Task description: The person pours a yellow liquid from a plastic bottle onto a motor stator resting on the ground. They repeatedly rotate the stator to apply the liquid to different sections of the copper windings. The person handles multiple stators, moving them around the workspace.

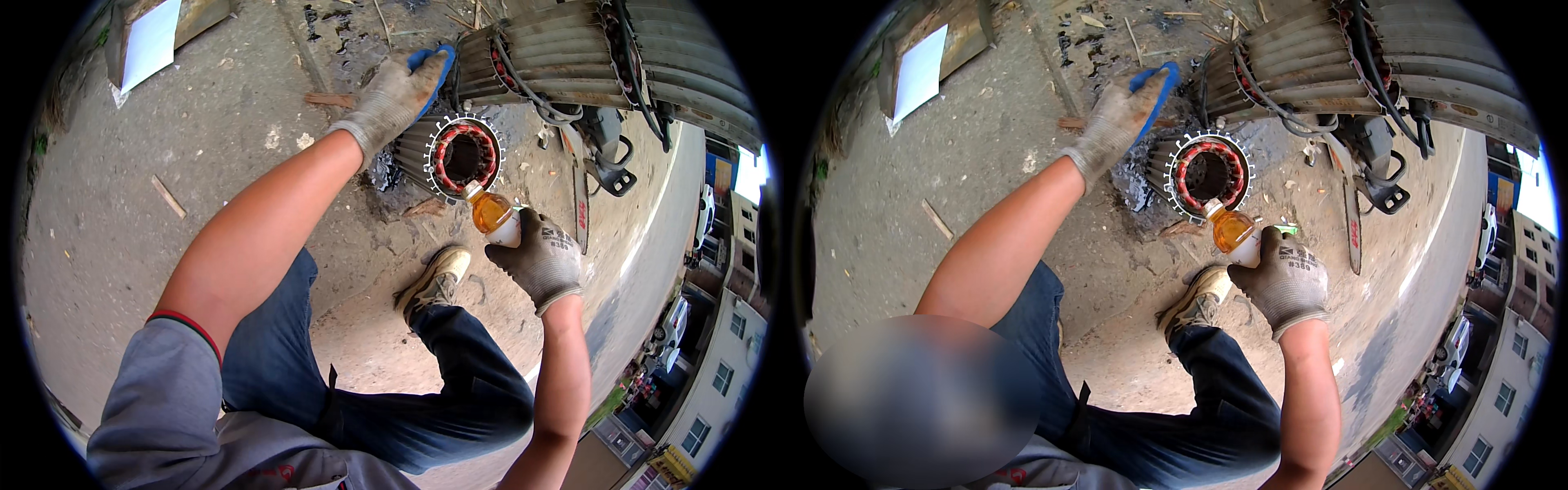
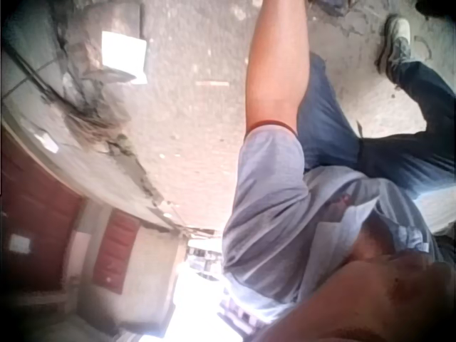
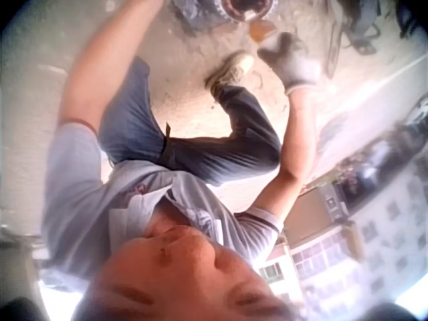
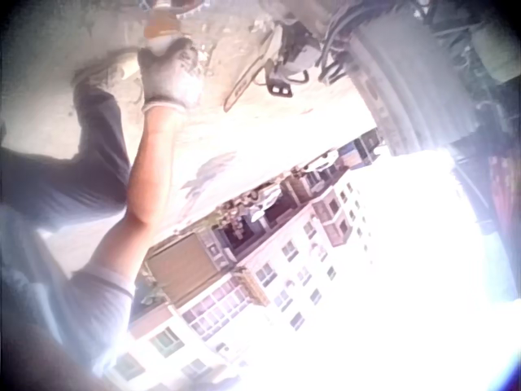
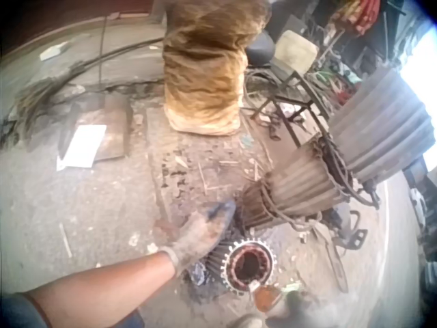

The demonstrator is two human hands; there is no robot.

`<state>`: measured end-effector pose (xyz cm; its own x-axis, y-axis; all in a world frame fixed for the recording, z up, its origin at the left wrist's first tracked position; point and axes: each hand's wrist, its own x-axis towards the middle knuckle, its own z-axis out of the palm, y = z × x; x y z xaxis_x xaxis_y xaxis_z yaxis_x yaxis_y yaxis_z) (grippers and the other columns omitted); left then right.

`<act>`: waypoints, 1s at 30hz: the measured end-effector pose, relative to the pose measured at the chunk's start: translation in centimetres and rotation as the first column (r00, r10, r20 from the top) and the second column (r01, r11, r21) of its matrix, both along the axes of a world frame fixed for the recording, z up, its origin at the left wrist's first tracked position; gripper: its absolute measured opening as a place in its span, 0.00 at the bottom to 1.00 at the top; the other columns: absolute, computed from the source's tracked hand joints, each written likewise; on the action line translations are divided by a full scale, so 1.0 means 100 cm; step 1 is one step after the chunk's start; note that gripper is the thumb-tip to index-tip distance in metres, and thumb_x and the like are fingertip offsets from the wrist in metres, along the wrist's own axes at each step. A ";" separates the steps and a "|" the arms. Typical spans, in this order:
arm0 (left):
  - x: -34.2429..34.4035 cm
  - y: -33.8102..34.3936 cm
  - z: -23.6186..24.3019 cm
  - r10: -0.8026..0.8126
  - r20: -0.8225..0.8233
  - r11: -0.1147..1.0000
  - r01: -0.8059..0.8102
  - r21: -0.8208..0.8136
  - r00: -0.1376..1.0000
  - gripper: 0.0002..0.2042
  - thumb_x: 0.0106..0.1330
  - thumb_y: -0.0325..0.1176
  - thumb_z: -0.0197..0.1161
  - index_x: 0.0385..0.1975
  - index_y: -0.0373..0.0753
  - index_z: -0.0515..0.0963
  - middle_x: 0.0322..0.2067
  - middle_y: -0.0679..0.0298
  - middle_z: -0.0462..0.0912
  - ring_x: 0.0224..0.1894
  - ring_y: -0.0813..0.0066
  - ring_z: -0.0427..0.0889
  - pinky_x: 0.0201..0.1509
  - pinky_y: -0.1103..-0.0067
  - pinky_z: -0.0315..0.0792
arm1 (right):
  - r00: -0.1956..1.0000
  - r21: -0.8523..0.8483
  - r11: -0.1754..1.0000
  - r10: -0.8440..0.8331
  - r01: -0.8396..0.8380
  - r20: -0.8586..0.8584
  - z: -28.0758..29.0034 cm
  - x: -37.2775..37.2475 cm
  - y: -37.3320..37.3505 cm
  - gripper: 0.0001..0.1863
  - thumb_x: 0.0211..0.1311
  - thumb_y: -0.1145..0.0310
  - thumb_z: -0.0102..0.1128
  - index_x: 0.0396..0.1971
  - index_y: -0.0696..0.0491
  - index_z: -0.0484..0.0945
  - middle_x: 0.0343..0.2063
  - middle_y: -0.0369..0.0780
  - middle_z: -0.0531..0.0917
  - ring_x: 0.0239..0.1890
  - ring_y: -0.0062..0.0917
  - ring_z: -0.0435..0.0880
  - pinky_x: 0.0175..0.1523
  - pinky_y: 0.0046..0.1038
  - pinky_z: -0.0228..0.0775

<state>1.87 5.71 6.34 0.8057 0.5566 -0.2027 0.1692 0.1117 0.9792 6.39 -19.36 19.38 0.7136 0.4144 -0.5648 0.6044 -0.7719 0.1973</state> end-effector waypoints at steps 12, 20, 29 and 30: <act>-0.002 0.001 0.009 -0.014 -0.012 1.000 0.014 -0.005 1.000 0.31 0.73 0.64 0.53 0.37 0.36 0.80 0.26 0.61 0.80 0.33 0.68 0.78 0.47 0.68 0.74 | 0.999 0.072 0.997 0.031 -0.029 -0.018 -0.003 0.008 0.044 0.28 0.50 0.50 0.70 0.45 0.54 0.78 0.39 0.50 0.86 0.43 0.46 0.86 0.49 0.45 0.78; 0.001 0.002 -0.001 -0.008 0.012 1.000 0.008 -0.026 1.000 0.37 0.70 0.67 0.56 0.53 0.30 0.80 0.31 0.64 0.80 0.35 0.78 0.77 0.43 0.77 0.75 | 0.985 0.041 0.991 0.123 -0.129 0.122 -0.008 0.016 0.056 0.31 0.48 0.44 0.72 0.45 0.53 0.79 0.29 0.43 0.88 0.39 0.40 0.88 0.45 0.41 0.79; -0.002 0.002 0.008 -0.025 -0.073 0.999 0.029 0.045 0.997 0.33 0.74 0.60 0.55 0.54 0.28 0.78 0.34 0.62 0.82 0.38 0.77 0.79 0.45 0.76 0.76 | 0.995 0.070 0.997 0.019 -0.026 0.095 -0.012 0.029 0.053 0.32 0.49 0.44 0.72 0.46 0.54 0.79 0.34 0.46 0.88 0.41 0.43 0.88 0.46 0.42 0.78; -0.004 0.003 0.009 -0.029 -0.075 0.999 0.032 0.041 0.997 0.33 0.74 0.60 0.55 0.54 0.28 0.78 0.36 0.61 0.83 0.39 0.75 0.79 0.46 0.75 0.76 | 0.996 0.068 0.998 0.003 -0.009 0.086 -0.011 0.029 0.054 0.32 0.50 0.45 0.71 0.47 0.54 0.79 0.36 0.48 0.88 0.42 0.44 0.88 0.48 0.43 0.78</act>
